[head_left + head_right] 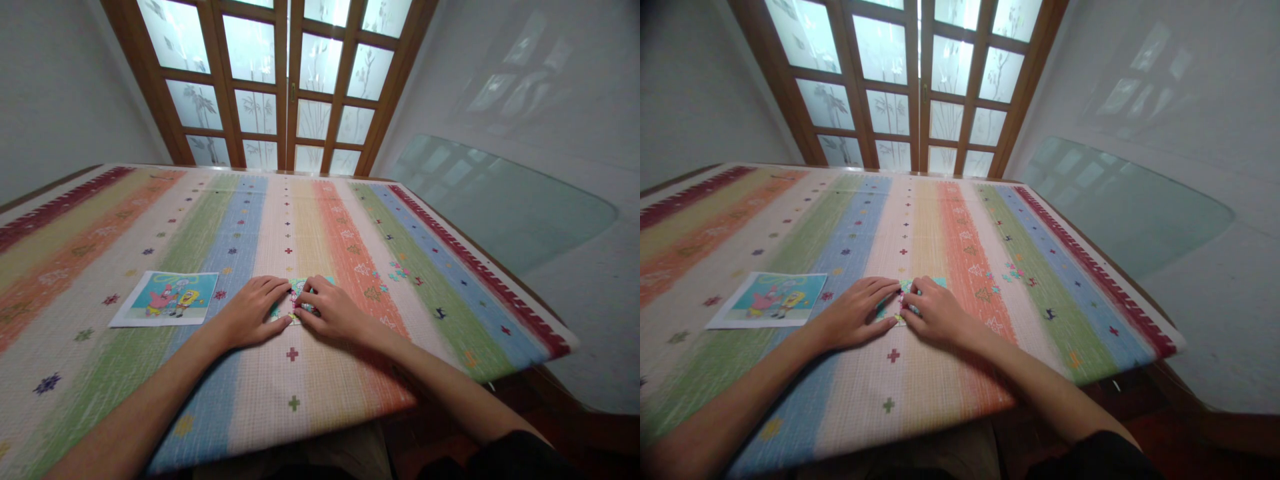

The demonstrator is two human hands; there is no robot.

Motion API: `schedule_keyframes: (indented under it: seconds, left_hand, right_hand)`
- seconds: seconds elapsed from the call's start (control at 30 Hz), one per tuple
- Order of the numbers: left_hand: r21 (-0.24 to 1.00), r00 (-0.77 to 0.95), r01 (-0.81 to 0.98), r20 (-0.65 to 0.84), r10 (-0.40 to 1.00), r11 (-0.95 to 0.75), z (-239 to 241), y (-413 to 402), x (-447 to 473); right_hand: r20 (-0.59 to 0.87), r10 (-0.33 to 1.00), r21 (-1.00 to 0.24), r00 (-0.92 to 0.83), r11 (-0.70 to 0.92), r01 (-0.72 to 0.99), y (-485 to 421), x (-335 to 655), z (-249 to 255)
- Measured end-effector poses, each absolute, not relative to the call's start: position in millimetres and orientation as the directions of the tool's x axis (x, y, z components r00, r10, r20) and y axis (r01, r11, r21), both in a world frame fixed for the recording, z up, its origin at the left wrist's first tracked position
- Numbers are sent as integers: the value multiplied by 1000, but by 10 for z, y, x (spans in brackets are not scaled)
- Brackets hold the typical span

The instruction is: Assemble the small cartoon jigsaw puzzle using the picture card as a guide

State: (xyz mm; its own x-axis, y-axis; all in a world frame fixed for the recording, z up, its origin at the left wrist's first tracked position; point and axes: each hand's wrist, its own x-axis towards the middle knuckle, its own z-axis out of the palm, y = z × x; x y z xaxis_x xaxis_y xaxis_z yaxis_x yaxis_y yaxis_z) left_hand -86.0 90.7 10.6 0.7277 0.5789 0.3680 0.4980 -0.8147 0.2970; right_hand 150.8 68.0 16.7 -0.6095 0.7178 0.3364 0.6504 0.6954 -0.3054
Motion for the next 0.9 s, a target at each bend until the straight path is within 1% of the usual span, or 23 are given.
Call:
schedule_keyframes:
  seconds: [0.13, 0.4, 0.57, 0.63, 0.7, 0.8, 0.9]
  left_hand:
    - [307, 724, 502, 364, 587, -809, 116, 906, -860]
    - [298, 729, 501, 362, 582, -813, 91, 923, -872]
    - [280, 736, 505, 354, 577, -816, 92, 922, -879]
    - [273, 736, 509, 353, 577, -816, 95, 920, -883]
    - [268, 737, 513, 351, 578, -816, 97, 919, -887]
    - [271, 736, 513, 350, 580, -815, 99, 918, -890]
    - [283, 734, 508, 353, 581, -814, 97, 917, -888]
  right_hand:
    - [343, 727, -317, -595, 686, 655, 663, 1470, 116]
    - [371, 706, -281, -603, 705, 651, 644, 1541, 136]
    - [380, 779, -290, -498, 612, 736, 797, 1928, 206]
    - [373, 827, -273, -420, 530, 802, 890, 2178, 223]
    - [376, 874, -246, -309, 415, 876, 975, 2463, 233]
    - [352, 928, -186, -124, 199, 962, 1056, 2895, 230]
    - [318, 947, -129, 48, -7, 992, 1084, 3243, 194]
